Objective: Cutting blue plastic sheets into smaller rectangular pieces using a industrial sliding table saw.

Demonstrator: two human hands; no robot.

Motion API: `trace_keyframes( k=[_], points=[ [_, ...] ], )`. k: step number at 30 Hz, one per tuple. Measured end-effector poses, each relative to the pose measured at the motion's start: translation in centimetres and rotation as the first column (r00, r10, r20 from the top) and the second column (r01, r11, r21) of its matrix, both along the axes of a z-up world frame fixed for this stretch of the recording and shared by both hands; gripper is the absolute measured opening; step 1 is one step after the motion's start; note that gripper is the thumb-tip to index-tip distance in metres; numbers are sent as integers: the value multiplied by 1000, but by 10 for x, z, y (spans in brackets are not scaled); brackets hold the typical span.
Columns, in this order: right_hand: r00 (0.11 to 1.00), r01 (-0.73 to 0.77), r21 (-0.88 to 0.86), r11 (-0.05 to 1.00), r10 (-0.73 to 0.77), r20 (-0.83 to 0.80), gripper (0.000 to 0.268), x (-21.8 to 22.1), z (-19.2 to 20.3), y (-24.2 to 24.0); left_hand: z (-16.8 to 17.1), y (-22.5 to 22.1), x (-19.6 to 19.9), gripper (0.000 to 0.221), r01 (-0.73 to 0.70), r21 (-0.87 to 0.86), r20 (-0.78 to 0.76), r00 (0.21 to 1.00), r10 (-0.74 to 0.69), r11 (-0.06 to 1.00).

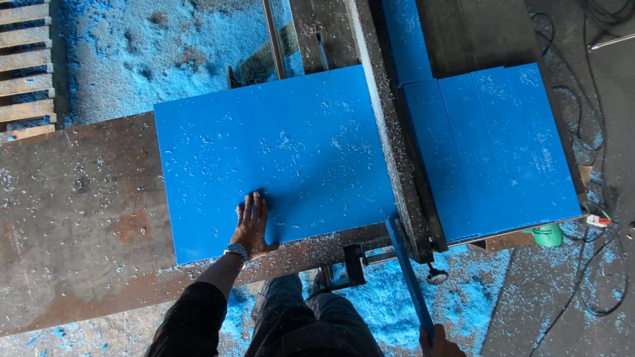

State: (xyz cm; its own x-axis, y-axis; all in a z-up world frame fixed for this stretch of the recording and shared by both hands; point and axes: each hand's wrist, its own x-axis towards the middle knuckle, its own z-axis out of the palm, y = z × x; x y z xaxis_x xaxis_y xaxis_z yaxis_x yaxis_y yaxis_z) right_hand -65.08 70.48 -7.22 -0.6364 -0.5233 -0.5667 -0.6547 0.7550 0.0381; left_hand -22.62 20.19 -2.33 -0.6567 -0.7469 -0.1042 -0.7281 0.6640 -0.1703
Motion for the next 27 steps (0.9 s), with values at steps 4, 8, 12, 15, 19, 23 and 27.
trace_keyframes(
  k=[4,8,12,15,19,23,27],
  points=[
    [969,-188,93,978,200,-148,39,2,10,-2,-7,-1,2,156,-8,121,-60,998,15,993],
    [973,-221,6,975,220,-73,36,9,43,-20,-5,-3,2,149,-3,113,-77,997,12,994],
    [977,-212,13,977,212,-5,35,17,82,-37,-19,-4,6,157,-1,108,-54,999,7,994],
    [960,-270,-46,962,265,-91,32,27,99,-44,-19,-3,7,158,8,94,-60,998,-3,996],
    [989,-143,133,981,145,-1,34,36,131,-62,-23,-2,8,161,11,85,-70,998,-5,996],
    [977,-209,6,978,209,-34,36,38,136,-62,-17,-3,8,155,31,69,-117,993,-23,997],
    [984,-178,39,983,179,-17,42,45,154,-73,-14,-1,7,147,32,92,-127,992,-20,995]
  ],
)
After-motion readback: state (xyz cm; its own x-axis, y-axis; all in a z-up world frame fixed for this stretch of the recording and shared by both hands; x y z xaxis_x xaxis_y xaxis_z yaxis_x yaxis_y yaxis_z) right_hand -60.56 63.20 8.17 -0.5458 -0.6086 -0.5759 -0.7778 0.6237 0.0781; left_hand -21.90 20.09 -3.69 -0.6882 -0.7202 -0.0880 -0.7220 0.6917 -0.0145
